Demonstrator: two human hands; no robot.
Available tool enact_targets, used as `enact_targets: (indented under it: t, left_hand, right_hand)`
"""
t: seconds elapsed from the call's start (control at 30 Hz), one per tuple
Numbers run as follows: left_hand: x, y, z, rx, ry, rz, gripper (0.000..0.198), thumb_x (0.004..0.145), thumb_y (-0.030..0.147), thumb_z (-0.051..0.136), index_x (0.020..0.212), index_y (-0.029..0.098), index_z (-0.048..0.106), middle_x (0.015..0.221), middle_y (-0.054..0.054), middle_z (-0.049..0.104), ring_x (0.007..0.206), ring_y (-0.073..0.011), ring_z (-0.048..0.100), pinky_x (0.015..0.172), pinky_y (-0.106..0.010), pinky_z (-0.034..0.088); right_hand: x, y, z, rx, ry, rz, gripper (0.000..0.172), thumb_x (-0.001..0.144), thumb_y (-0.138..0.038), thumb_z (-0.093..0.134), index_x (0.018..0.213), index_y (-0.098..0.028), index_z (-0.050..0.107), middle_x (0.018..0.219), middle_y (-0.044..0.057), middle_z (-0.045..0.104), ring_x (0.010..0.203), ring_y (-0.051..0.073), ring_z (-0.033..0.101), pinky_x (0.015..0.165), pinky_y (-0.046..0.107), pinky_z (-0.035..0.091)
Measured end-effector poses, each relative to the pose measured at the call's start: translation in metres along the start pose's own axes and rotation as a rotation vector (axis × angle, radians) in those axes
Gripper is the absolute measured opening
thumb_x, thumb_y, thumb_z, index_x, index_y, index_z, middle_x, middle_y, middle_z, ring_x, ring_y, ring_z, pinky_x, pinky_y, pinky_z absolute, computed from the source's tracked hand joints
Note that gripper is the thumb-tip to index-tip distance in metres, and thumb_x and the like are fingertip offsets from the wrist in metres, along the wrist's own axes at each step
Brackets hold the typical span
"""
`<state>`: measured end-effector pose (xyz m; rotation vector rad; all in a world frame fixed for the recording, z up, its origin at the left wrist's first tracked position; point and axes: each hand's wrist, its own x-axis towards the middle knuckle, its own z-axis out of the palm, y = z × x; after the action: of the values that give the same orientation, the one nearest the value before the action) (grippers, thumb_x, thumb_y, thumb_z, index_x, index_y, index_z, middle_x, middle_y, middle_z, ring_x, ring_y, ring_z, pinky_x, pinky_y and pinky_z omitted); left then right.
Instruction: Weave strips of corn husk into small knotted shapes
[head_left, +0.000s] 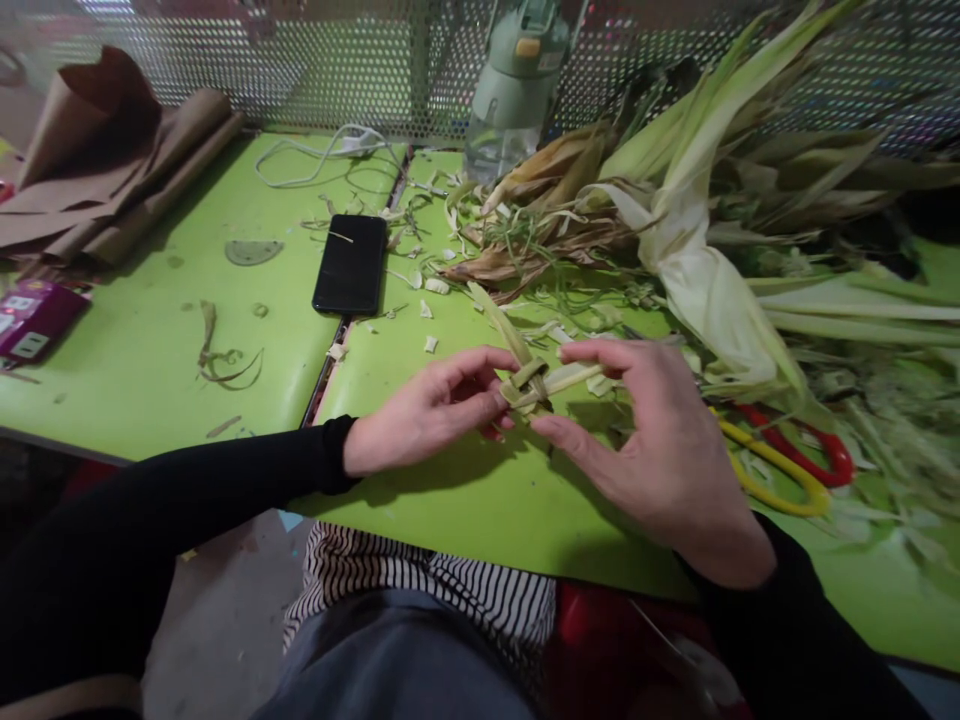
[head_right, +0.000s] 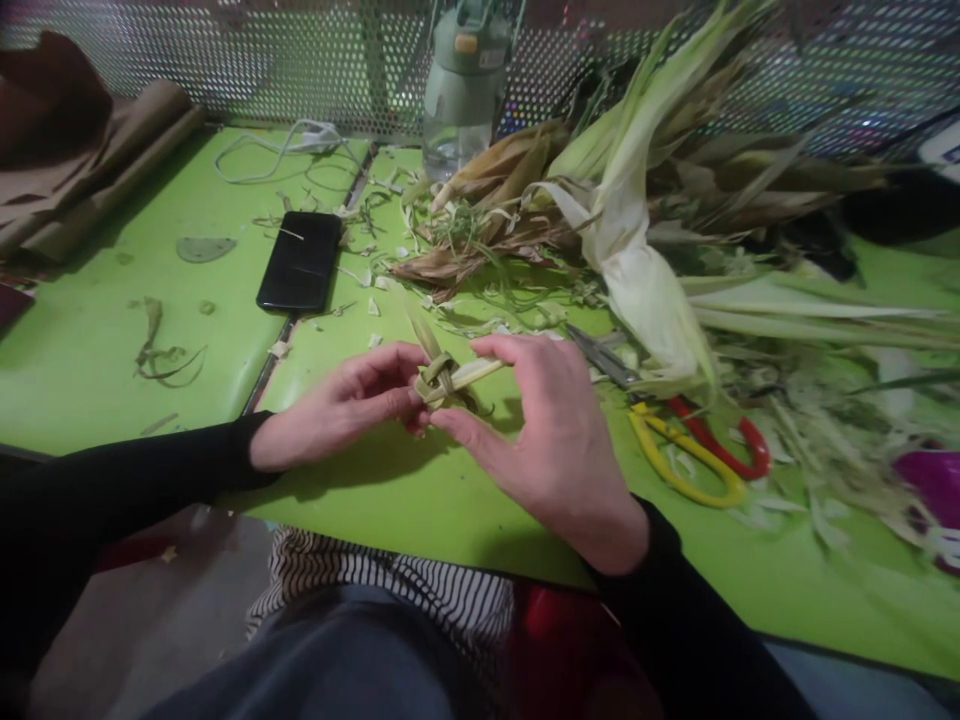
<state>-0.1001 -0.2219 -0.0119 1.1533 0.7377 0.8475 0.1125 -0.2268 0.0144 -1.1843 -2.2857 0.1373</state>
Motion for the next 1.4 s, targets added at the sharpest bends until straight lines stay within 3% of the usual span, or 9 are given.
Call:
enact_targets:
  t: [0.23, 0.37, 0.5, 0.6, 0.77, 0.97, 1.1, 1.23, 1.4]
  left_hand:
    - [-0.005, 0.002, 0.007, 0.373, -0.120, 0.037, 0.037, 0.089, 0.014, 0.059, 0.124, 0.018, 0.049, 0.074, 0.004, 0.055, 0.063, -0.0079, 0.048, 0.059, -0.021, 0.041]
    - [-0.005, 0.001, 0.008, 0.192, -0.060, 0.004, 0.041, 0.090, 0.017, 0.060, 0.121, 0.021, 0.034, 0.074, 0.007, 0.052, 0.061, -0.0070, 0.052, 0.059, -0.020, 0.043]
    - [-0.001, -0.004, 0.002, 0.112, -0.073, -0.034, 0.036, 0.088, 0.021, 0.065, 0.110, 0.022, 0.036, 0.072, 0.008, 0.055, 0.061, -0.0065, 0.056, 0.061, -0.020, 0.045]
    - [-0.001, 0.000, 0.000, 0.118, -0.150, -0.073, 0.030, 0.089, 0.020, 0.064, 0.106, 0.020, 0.040, 0.072, 0.006, 0.058, 0.063, -0.0073, 0.059, 0.063, -0.021, 0.048]
    - [-0.005, 0.014, -0.003, 0.147, -0.216, -0.127, 0.025, 0.091, 0.016, 0.059, 0.111, 0.018, 0.044, 0.076, 0.004, 0.059, 0.067, -0.0082, 0.061, 0.069, -0.023, 0.051]
    - [-0.007, 0.010, -0.005, 0.212, -0.345, -0.137, 0.034, 0.091, 0.016, 0.060, 0.121, 0.017, 0.044, 0.080, 0.003, 0.060, 0.072, -0.0081, 0.059, 0.067, -0.020, 0.047]
    - [-0.006, 0.011, 0.000, 0.096, -0.353, -0.155, 0.033, 0.091, 0.017, 0.061, 0.118, 0.019, 0.042, 0.098, -0.003, 0.064, 0.088, -0.0122, 0.063, 0.079, -0.025, 0.052]
    - [-0.003, 0.017, 0.002, 0.255, -0.403, -0.130, 0.016, 0.100, 0.029, 0.049, 0.099, 0.015, 0.057, 0.090, -0.006, 0.066, 0.086, -0.0151, 0.064, 0.085, -0.029, 0.052]
    - [-0.003, 0.011, 0.002, 0.116, -0.360, -0.152, 0.027, 0.102, 0.037, 0.047, 0.116, 0.015, 0.054, 0.085, -0.004, 0.066, 0.083, -0.0139, 0.067, 0.085, -0.029, 0.054]
  right_hand:
    - [0.006, 0.000, 0.004, 0.138, -0.101, 0.066, 0.033, 0.095, -0.052, 0.053, 0.096, -0.021, 0.064, 0.091, 0.009, 0.073, 0.086, 0.027, 0.068, 0.076, 0.043, 0.053]
    - [0.006, -0.003, 0.006, 0.194, -0.165, 0.159, 0.042, 0.083, -0.051, 0.071, 0.111, -0.022, 0.062, 0.094, 0.005, 0.073, 0.079, 0.023, 0.069, 0.066, 0.035, 0.052]
    - [0.004, -0.006, 0.006, 0.135, -0.195, 0.015, 0.018, 0.082, -0.036, 0.074, 0.081, -0.023, 0.061, 0.076, 0.001, 0.068, 0.073, 0.020, 0.064, 0.067, 0.034, 0.049]
    - [0.004, -0.007, 0.002, 0.168, -0.191, 0.017, 0.020, 0.082, -0.029, 0.071, 0.069, -0.023, 0.057, 0.063, -0.001, 0.061, 0.064, 0.018, 0.058, 0.062, 0.032, 0.045]
    - [0.005, -0.007, -0.007, 0.512, -0.204, 0.320, 0.008, 0.081, -0.027, 0.067, 0.077, -0.023, 0.061, 0.065, -0.002, 0.061, 0.053, 0.013, 0.052, 0.051, 0.028, 0.045]
    - [0.005, -0.008, -0.006, 0.558, -0.216, 0.323, 0.005, 0.081, -0.026, 0.067, 0.080, -0.022, 0.063, 0.073, -0.001, 0.067, 0.062, 0.015, 0.061, 0.057, 0.028, 0.050]
    - [0.006, -0.007, 0.001, 0.419, -0.259, 0.121, 0.013, 0.085, -0.030, 0.069, 0.095, -0.024, 0.063, 0.090, 0.003, 0.071, 0.077, 0.020, 0.067, 0.066, 0.032, 0.053]
    - [0.004, -0.004, 0.008, 0.333, -0.228, -0.157, 0.022, 0.088, -0.041, 0.068, 0.100, -0.023, 0.063, 0.104, 0.007, 0.067, 0.098, 0.025, 0.065, 0.080, 0.038, 0.054]
    - [0.002, 0.001, 0.002, 0.220, -0.033, 0.047, 0.048, 0.081, -0.063, 0.067, 0.102, -0.021, 0.059, 0.095, 0.008, 0.064, 0.083, 0.025, 0.061, 0.071, 0.039, 0.051]
